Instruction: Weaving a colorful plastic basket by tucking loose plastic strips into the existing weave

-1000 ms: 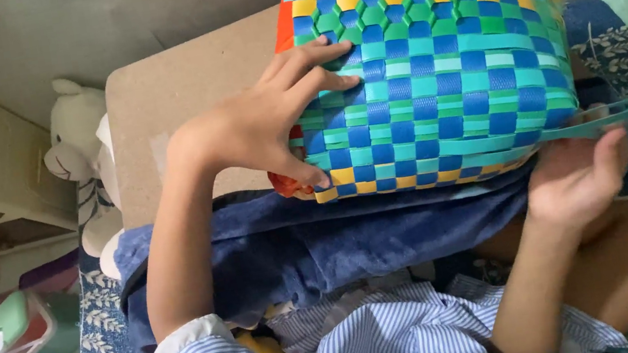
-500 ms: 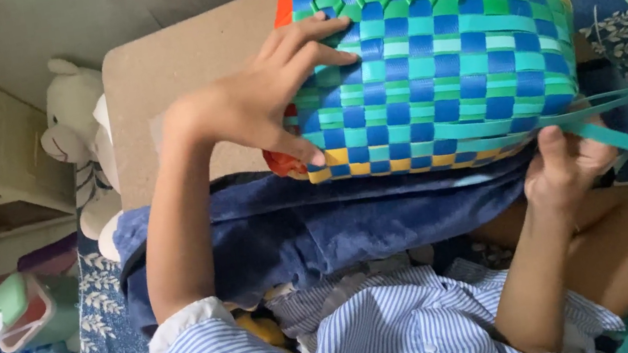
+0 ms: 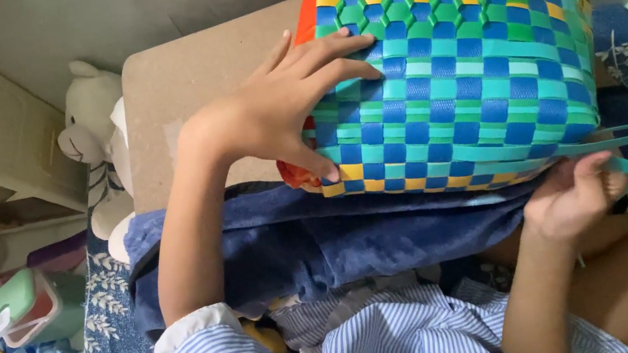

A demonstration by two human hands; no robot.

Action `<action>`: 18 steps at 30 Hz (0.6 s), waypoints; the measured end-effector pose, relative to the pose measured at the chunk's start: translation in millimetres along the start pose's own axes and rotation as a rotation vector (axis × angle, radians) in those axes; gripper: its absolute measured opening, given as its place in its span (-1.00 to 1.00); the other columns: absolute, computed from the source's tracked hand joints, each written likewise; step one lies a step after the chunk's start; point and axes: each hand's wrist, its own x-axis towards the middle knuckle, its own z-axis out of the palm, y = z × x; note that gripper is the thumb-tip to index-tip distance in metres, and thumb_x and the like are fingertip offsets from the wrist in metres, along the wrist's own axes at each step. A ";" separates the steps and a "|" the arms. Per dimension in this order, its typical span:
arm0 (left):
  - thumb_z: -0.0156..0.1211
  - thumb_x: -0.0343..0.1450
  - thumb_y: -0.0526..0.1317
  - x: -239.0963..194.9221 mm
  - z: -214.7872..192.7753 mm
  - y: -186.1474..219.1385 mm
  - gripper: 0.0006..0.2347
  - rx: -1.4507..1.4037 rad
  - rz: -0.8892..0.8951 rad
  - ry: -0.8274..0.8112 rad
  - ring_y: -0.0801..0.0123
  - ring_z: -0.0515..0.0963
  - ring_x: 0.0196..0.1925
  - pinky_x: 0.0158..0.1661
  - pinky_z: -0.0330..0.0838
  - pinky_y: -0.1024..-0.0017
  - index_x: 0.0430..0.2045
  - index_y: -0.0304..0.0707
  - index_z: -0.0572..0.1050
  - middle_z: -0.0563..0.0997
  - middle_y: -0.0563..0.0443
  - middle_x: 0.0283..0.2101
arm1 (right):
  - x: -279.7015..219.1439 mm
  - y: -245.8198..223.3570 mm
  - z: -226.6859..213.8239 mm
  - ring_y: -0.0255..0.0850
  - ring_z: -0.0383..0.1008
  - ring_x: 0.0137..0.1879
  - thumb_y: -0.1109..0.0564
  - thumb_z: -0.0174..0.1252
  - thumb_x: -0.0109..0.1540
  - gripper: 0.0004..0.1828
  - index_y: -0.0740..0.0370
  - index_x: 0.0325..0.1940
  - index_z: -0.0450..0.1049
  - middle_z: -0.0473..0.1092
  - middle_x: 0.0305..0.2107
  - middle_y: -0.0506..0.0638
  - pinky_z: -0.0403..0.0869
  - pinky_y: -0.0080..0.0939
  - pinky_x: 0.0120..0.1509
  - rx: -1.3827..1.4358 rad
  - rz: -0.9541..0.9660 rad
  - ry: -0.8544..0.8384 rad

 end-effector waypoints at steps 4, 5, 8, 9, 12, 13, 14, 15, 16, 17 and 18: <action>0.75 -0.20 0.09 -1.7 -0.5 8.7 0.04 0.065 -0.124 -0.011 0.25 0.08 0.55 0.46 -0.39 -0.24 0.27 0.17 0.34 0.18 0.22 0.50 | -1.5 -12.1 13.9 -0.46 0.29 -0.11 -0.09 0.13 0.44 -0.71 0.01 -0.29 0.31 0.32 -0.31 -0.27 0.30 -0.37 0.25 0.066 0.059 0.018; 0.75 -0.19 0.07 -2.2 -1.2 10.3 0.03 0.054 -0.119 -0.005 0.27 0.05 0.56 0.48 -0.37 -0.17 0.28 0.15 0.34 0.18 0.20 0.50 | -1.9 -17.7 20.3 -0.46 0.28 -0.18 -0.14 0.14 0.44 -0.65 -0.01 -0.32 0.26 0.28 -0.38 -0.28 0.31 -0.38 0.19 0.056 0.057 0.006; 0.77 -0.19 0.09 -1.3 1.7 8.7 0.07 0.066 -0.123 -0.011 0.22 0.03 0.57 0.47 -0.32 -0.20 0.31 0.15 0.32 0.17 0.19 0.51 | -2.3 -24.1 28.9 -0.43 0.27 -0.19 -0.25 0.06 0.40 -0.65 0.01 -0.23 0.36 0.29 -0.36 -0.25 0.25 -0.36 0.11 -0.022 0.056 0.058; 0.77 -0.19 0.09 -1.4 2.0 8.3 0.07 0.067 -0.118 -0.011 0.22 0.03 0.57 0.47 -0.32 -0.20 0.31 0.15 0.32 0.17 0.19 0.51 | -1.7 -24.1 28.7 -0.43 0.27 -0.19 -0.25 0.06 0.40 -0.65 0.01 -0.23 0.36 0.29 -0.36 -0.25 0.25 -0.36 0.11 -0.021 0.052 0.061; 0.78 -0.19 0.10 0.7 0.4 8.8 0.07 0.051 -0.105 -0.017 0.17 0.03 0.57 0.48 -0.28 -0.16 0.31 0.13 0.31 0.15 0.14 0.52 | 4.6 -23.9 25.4 -0.39 0.32 -0.28 -0.22 0.10 0.35 -0.62 0.02 -0.43 0.39 0.24 -0.54 -0.22 0.37 -0.33 0.15 0.131 0.109 0.179; 0.76 -0.17 0.08 0.6 -2.0 10.3 0.06 0.030 -0.090 -0.010 0.17 0.04 0.57 0.49 -0.24 -0.13 0.31 0.10 0.32 0.15 0.13 0.51 | 7.2 -23.2 23.1 -0.40 0.22 -0.34 -0.20 0.12 0.36 -0.60 0.02 -0.46 0.34 0.22 -0.55 -0.21 0.27 -0.35 0.02 0.201 0.111 0.141; 0.75 -0.16 0.06 -0.6 -3.9 12.3 0.04 0.008 -0.077 -0.005 0.16 0.06 0.57 0.50 -0.20 -0.10 0.31 0.07 0.32 0.16 0.12 0.51 | 9.1 -22.3 20.5 -0.40 0.13 -0.40 -0.18 0.14 0.38 -0.57 0.01 -0.49 0.28 0.20 -0.56 -0.20 0.17 -0.38 -0.12 0.272 0.117 0.102; 0.75 -0.16 0.06 0.1 -2.8 13.1 0.04 0.005 -0.077 -0.004 0.16 0.06 0.57 0.50 -0.20 -0.10 0.31 0.07 0.32 0.16 0.12 0.51 | 11.6 -19.2 13.8 -0.40 0.13 -0.40 -0.18 0.14 0.38 -0.57 0.01 -0.49 0.28 0.20 -0.56 -0.20 0.17 -0.38 -0.12 0.270 0.117 0.102; 0.75 -0.16 0.07 0.5 -2.5 13.5 0.05 0.017 -0.086 -0.009 0.17 0.05 0.57 0.50 -0.21 -0.09 0.31 0.08 0.32 0.15 0.13 0.51 | 13.4 -15.4 7.9 -0.39 0.15 -0.40 -0.14 0.12 0.39 -0.57 0.03 -0.50 0.28 0.17 -0.58 -0.20 0.23 -0.36 -0.08 0.320 0.117 0.119; 0.75 -0.17 0.07 0.9 -2.5 14.1 0.05 0.029 -0.095 -0.013 0.18 0.03 0.57 0.50 -0.21 -0.08 0.32 0.09 0.32 0.15 0.14 0.51 | 15.2 -11.8 2.1 -0.38 0.18 -0.39 -0.11 0.10 0.40 -0.57 0.04 -0.51 0.28 0.14 -0.60 -0.20 0.28 -0.35 -0.04 0.371 0.117 0.136; 0.75 -0.17 0.07 0.5 -2.3 13.6 0.05 0.030 -0.093 -0.013 0.18 0.03 0.57 0.50 -0.21 -0.08 0.32 0.09 0.32 0.15 0.14 0.51 | 14.1 -14.0 6.6 -0.38 0.18 -0.39 -0.11 0.10 0.40 -0.57 0.04 -0.51 0.28 0.14 -0.60 -0.20 0.28 -0.35 -0.04 0.372 0.116 0.137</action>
